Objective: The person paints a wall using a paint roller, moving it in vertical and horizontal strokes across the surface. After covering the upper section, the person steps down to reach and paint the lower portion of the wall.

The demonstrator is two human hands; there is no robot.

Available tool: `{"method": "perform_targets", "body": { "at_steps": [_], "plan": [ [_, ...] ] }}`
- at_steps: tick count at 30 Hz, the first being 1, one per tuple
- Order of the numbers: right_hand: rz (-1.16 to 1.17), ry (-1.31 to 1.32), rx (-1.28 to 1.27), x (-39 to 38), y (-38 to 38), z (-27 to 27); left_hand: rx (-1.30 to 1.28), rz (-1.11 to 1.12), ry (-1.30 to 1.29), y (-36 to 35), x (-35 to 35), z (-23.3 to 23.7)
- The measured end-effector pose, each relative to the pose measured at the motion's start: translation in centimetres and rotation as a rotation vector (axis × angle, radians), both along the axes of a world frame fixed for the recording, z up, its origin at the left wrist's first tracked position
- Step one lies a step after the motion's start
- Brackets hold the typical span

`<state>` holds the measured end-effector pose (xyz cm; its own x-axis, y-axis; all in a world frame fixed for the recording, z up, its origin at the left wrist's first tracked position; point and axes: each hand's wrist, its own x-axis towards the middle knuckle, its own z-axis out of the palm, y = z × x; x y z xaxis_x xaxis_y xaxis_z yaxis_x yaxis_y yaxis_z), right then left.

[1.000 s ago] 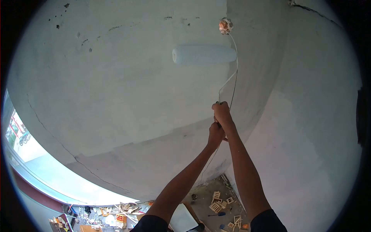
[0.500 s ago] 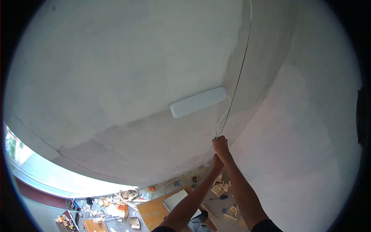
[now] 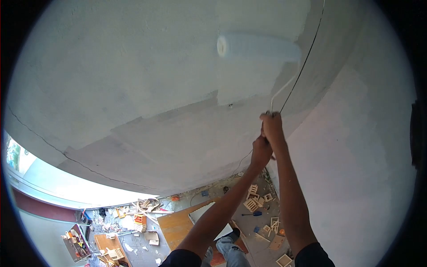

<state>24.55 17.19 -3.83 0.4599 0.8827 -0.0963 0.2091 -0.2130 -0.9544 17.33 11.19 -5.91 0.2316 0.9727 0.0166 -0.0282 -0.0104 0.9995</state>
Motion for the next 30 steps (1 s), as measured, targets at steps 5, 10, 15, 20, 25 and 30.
{"method": "perform_targets", "body": {
  "at_steps": [5,10,15,20,25,30],
  "plan": [
    [0.032,0.006,0.011,-0.4,-0.2,0.9,0.068,0.05,0.024,0.6,0.5,-0.9],
    [0.003,-0.151,-0.087,-0.9,-3.2,-9.2,0.169,0.108,0.17,-2.3,1.7,-14.7],
    [0.004,-0.222,-0.077,-1.3,-6.0,-14.8,0.081,0.085,0.262,-5.3,1.1,-19.1],
    [0.064,-0.192,0.029,-2.7,-6.5,-11.0,0.066,0.151,0.09,-5.1,0.5,-17.5],
    [0.085,-0.139,0.058,-5.0,-7.4,-3.6,0.143,0.009,0.054,-5.1,-1.7,-11.0],
    [0.129,-0.025,0.004,-9.9,-12.1,-3.6,0.096,0.167,-0.088,-10.6,-7.6,-7.5]
  ]
}}
